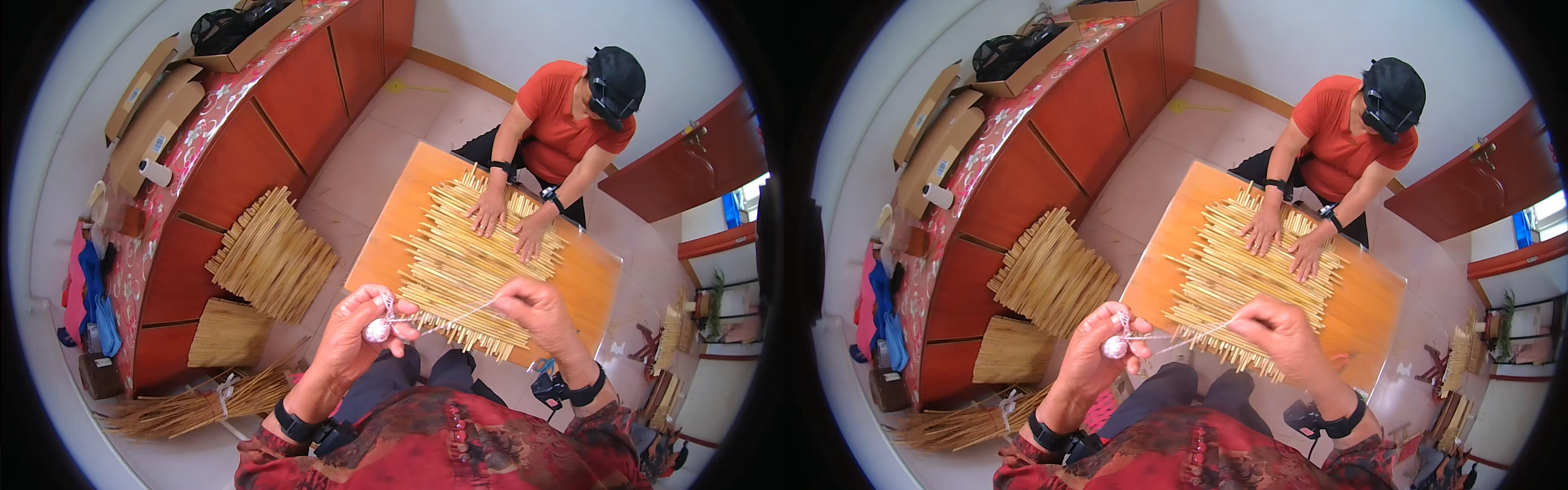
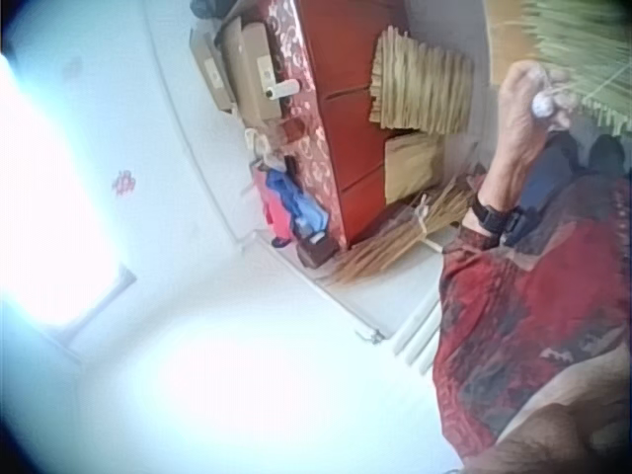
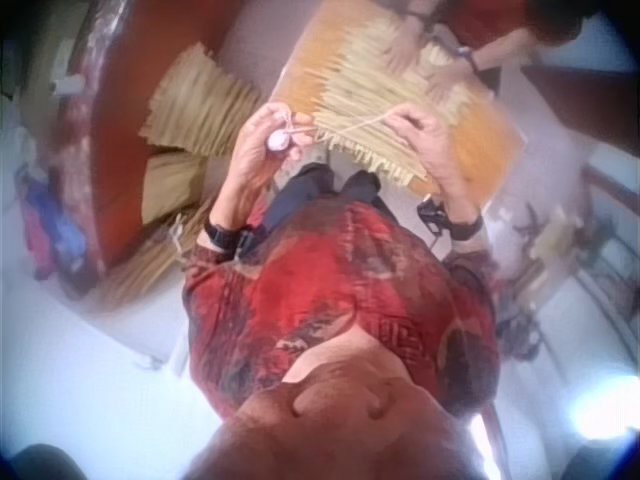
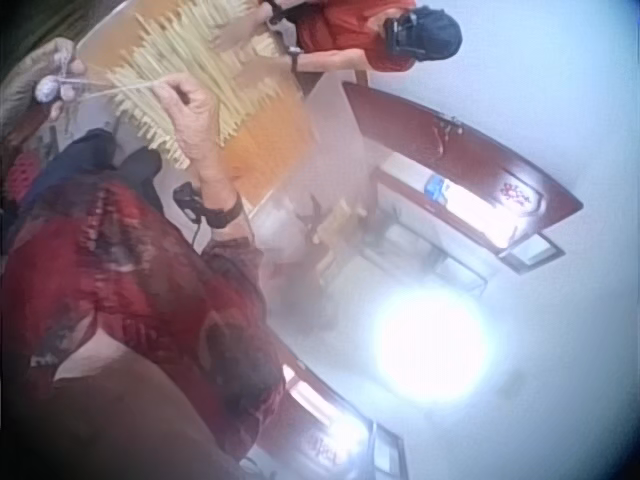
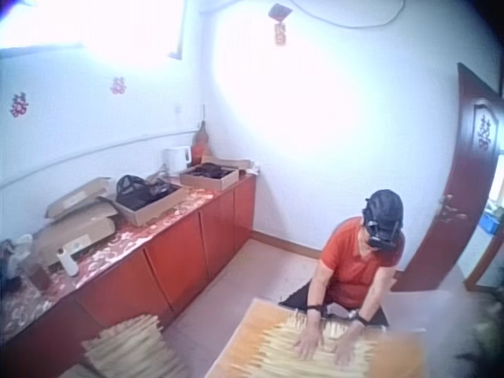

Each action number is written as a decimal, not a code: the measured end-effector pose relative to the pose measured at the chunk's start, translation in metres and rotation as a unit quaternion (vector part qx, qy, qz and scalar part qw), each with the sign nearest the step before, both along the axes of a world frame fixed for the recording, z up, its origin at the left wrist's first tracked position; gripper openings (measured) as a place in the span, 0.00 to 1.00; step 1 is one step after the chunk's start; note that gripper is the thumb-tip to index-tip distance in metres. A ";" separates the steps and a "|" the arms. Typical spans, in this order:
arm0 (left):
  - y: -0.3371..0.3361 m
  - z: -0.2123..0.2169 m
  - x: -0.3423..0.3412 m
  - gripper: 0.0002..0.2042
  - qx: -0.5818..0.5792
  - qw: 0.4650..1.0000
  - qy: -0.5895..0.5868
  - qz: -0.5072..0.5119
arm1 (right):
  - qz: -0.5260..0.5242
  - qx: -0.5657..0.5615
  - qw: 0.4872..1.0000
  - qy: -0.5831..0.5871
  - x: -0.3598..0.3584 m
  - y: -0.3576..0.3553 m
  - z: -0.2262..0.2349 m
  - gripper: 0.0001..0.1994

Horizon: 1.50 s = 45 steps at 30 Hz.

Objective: The person ties long wooden rods together with white string to assemble a mat on a workbench, using scissors to trim the string.

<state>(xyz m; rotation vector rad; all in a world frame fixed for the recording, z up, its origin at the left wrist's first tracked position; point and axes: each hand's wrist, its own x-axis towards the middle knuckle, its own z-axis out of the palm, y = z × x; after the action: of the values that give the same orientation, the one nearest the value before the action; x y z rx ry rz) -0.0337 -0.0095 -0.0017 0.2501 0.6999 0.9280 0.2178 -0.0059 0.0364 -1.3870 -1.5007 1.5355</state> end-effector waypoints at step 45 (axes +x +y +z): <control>-0.071 0.023 0.126 0.14 0.167 0.968 0.038 -0.183 | -0.185 -0.067 0.901 0.387 0.103 -0.040 0.014 0.10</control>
<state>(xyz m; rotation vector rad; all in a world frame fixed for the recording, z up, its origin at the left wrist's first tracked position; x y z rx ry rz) 0.0921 -0.0804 0.0213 0.6937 0.5389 0.6787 0.3206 -0.0455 0.0508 -0.8731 -0.6158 1.6648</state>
